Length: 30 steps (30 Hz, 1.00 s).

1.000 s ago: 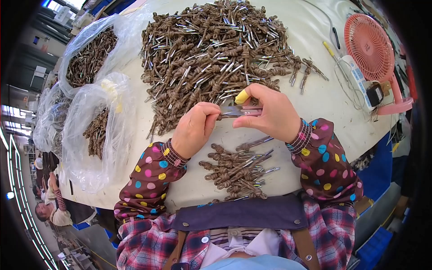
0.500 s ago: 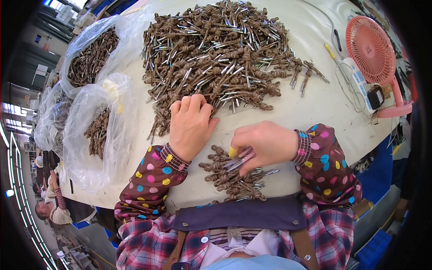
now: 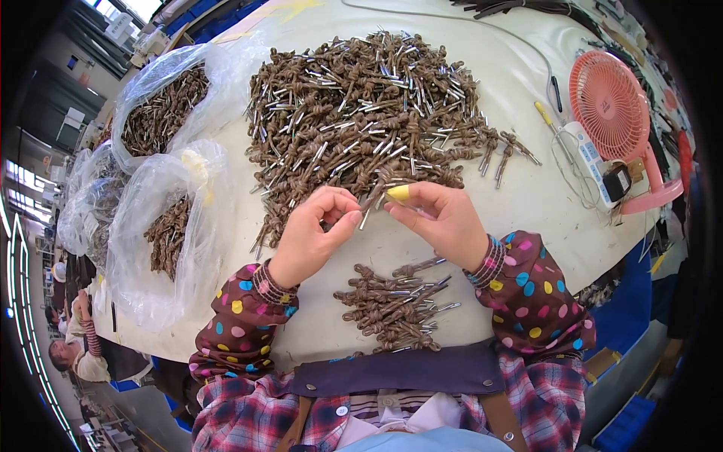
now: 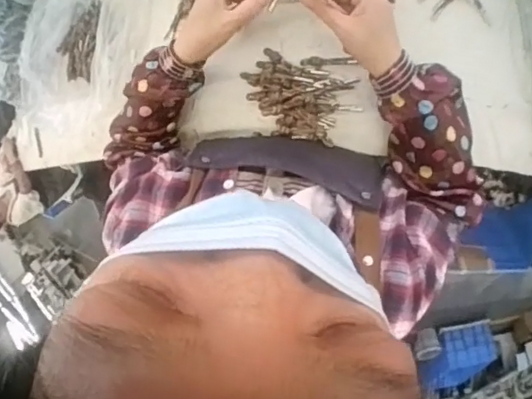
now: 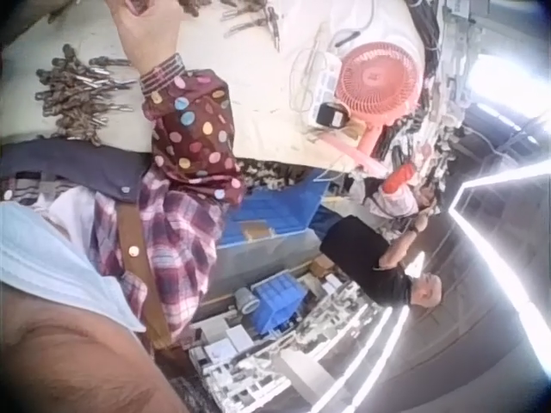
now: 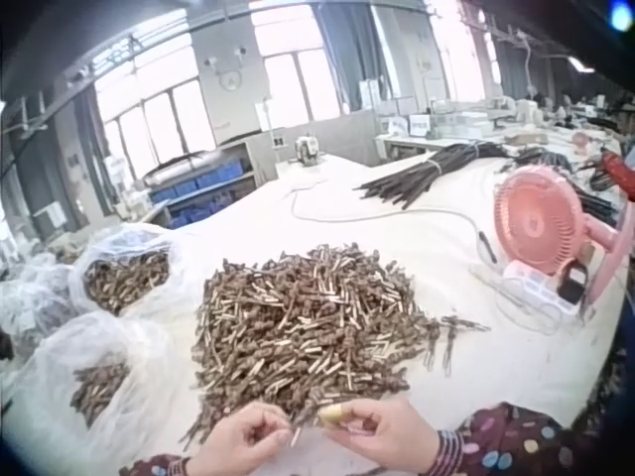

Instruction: The recorder is assembling small decorative tassels or leather pulls by wrapping and securing brown leather/cord strips around a metal core.

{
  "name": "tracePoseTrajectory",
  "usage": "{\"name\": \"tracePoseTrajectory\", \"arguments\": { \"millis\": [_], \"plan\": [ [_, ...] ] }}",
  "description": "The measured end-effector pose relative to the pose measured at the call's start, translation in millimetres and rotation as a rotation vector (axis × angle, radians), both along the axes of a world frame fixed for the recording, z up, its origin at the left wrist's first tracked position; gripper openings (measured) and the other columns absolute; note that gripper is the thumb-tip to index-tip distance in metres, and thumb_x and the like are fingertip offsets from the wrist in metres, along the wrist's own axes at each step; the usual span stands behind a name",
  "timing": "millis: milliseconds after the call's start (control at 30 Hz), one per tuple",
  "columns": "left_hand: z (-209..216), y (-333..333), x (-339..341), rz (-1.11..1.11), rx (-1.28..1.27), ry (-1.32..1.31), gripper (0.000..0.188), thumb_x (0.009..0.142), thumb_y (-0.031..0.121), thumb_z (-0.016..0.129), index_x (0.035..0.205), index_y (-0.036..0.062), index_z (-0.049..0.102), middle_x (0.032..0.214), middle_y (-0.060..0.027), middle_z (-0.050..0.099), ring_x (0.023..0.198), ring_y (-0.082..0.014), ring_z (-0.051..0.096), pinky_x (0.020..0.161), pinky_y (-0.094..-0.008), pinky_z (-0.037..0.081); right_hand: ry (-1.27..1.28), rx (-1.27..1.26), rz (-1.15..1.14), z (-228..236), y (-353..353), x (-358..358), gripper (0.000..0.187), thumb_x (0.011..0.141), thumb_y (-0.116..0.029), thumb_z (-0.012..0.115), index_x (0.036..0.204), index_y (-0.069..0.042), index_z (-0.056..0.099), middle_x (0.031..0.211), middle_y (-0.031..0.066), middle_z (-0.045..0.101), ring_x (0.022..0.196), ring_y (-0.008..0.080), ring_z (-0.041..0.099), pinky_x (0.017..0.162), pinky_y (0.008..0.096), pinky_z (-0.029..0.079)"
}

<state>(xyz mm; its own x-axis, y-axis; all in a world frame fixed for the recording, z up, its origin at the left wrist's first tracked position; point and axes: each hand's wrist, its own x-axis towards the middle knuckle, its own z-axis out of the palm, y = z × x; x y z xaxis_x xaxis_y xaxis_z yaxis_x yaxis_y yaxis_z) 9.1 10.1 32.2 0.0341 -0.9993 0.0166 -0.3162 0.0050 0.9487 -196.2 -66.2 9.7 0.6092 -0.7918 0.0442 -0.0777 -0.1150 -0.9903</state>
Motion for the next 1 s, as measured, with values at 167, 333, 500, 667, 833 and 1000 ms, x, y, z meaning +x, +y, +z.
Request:
{"name": "tracePoseTrajectory", "arguments": {
  "millis": [167, 333, 500, 667, 833, 1000],
  "plan": [
    [-15.2, 7.0, -24.7, 0.033, -0.193, -0.021, 0.015, 0.084, 0.014, 0.069, 0.091, 0.0020, 0.062, 0.096, -0.0046, 0.056, 0.078, -0.0119, 0.048, 0.072, -0.0229, 0.041, -0.117, 0.164, 0.024, 4.9, 15.5, 6.5, 0.032, 0.086, -0.008, 0.068, 0.115, 0.004, 0.061, 0.101, 0.0073, 0.067, 0.087, 0.0073, 0.059, 0.075, 0.0208, 0.048],
    [-7.2, 0.9, -19.2, 0.002, -0.209, -0.278, 0.020, 0.083, 0.011, 0.069, 0.097, 0.0018, 0.060, 0.090, -0.0071, 0.050, 0.073, -0.0147, 0.048, 0.067, -0.0255, 0.044, -0.176, 0.125, -0.052, -9.1, 5.8, 6.4, 0.020, 0.083, -0.012, 0.070, 0.098, 0.000, 0.067, 0.077, -0.0004, 0.064, 0.065, 0.0016, 0.048, 0.055, 0.0195, 0.041],
    [3.0, -4.1, 3.5, 0.187, -0.442, -0.572, 0.038, 0.077, 0.001, 0.068, 0.113, 0.0046, 0.055, 0.102, -0.0091, 0.052, 0.079, -0.0188, 0.053, 0.071, -0.0295, 0.047, 0.148, -0.446, -0.133, 10.1, -2.0, -2.3, 0.019, 0.077, -0.001, 0.071, 0.095, 0.001, 0.065, 0.084, 0.0039, 0.063, 0.072, 0.0080, 0.059, 0.061, 0.0206, 0.047],
    [8.8, -1.7, -5.2, 0.083, -0.491, -0.688, 0.022, 0.075, 0.008, 0.071, 0.097, 0.0087, 0.066, 0.098, -0.0081, 0.056, 0.088, -0.0250, 0.053, 0.078, -0.0351, 0.045, 0.191, -0.661, -0.149, 10.4, -0.5, -4.9, 0.018, 0.071, -0.006, 0.073, 0.087, -0.008, 0.065, 0.082, 0.0029, 0.062, 0.068, 0.0206, 0.064, 0.056, 0.0304, 0.049],
    [6.9, 0.1, -8.9, 0.041, -0.466, -0.730, 0.022, 0.073, 0.015, 0.076, 0.093, 0.0114, 0.068, 0.092, -0.0038, 0.057, 0.085, -0.0236, 0.054, 0.076, -0.0349, 0.044, 0.180, -0.650, -0.080, 9.7, 1.0, -4.2, 0.017, 0.070, -0.006, 0.073, 0.084, -0.009, 0.065, 0.080, 0.0011, 0.062, 0.068, 0.0205, 0.064, 0.056, 0.0305, 0.050],
    [3.0, -1.3, -8.4, 0.026, -0.457, -0.673, 0.015, 0.074, 0.013, 0.075, 0.087, 0.0110, 0.069, 0.086, -0.0042, 0.059, 0.081, -0.0232, 0.057, 0.070, -0.0332, 0.047, 0.184, -0.665, -0.041, 6.4, 0.0, -4.6, 0.016, 0.070, -0.007, 0.072, 0.083, -0.010, 0.065, 0.078, 0.0008, 0.060, 0.066, 0.0216, 0.063, 0.055, 0.0311, 0.049]
  ]
}}
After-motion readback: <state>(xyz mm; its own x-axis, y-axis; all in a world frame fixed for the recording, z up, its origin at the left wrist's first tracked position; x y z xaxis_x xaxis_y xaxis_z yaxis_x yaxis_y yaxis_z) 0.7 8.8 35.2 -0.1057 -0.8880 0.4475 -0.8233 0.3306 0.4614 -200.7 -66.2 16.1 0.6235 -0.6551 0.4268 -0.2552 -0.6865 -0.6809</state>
